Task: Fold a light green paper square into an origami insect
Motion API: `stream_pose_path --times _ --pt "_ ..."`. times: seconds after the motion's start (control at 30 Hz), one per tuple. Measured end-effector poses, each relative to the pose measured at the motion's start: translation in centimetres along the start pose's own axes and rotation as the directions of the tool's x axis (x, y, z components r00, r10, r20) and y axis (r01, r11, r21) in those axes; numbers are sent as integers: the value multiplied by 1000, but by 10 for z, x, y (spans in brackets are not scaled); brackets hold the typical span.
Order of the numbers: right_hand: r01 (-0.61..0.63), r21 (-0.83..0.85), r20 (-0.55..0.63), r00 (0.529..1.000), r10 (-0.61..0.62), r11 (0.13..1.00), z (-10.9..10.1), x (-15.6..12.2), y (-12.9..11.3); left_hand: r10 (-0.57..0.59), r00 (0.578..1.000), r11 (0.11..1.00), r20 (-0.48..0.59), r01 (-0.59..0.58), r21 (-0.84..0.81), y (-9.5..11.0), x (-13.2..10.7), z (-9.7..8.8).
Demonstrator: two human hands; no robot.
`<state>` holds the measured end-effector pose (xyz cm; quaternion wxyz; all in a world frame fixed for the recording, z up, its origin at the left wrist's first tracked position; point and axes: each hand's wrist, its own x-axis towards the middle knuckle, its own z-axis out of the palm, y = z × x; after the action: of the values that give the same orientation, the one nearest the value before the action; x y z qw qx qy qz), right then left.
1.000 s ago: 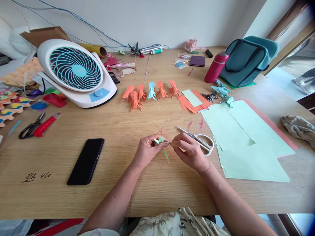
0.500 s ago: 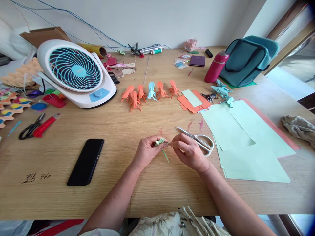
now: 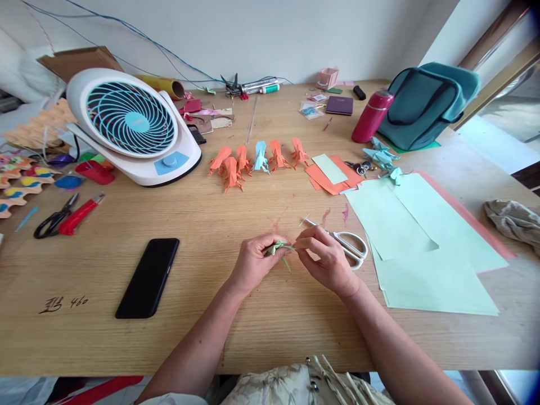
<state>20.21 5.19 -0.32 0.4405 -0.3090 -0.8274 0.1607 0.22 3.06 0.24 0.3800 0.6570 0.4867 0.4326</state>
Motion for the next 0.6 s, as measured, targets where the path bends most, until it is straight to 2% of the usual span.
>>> stream_pose_path --times 0.1,0.27,0.4,0.6 --pt "17 7 -29 999 -17 1000 1 -1 1 16 1000 1000 -15 -16 14 2 0 0" --pt "65 -27 3 998 -65 998 2 -2 3 59 998 997 -21 -58 44 3 0 0" --pt "24 31 28 999 -25 999 3 -1 0 45 999 998 -14 -45 49 6 0 -1" --pt "-25 80 1 1000 25 996 5 -1 -2 56 998 996 0 -55 67 9 0 -2"
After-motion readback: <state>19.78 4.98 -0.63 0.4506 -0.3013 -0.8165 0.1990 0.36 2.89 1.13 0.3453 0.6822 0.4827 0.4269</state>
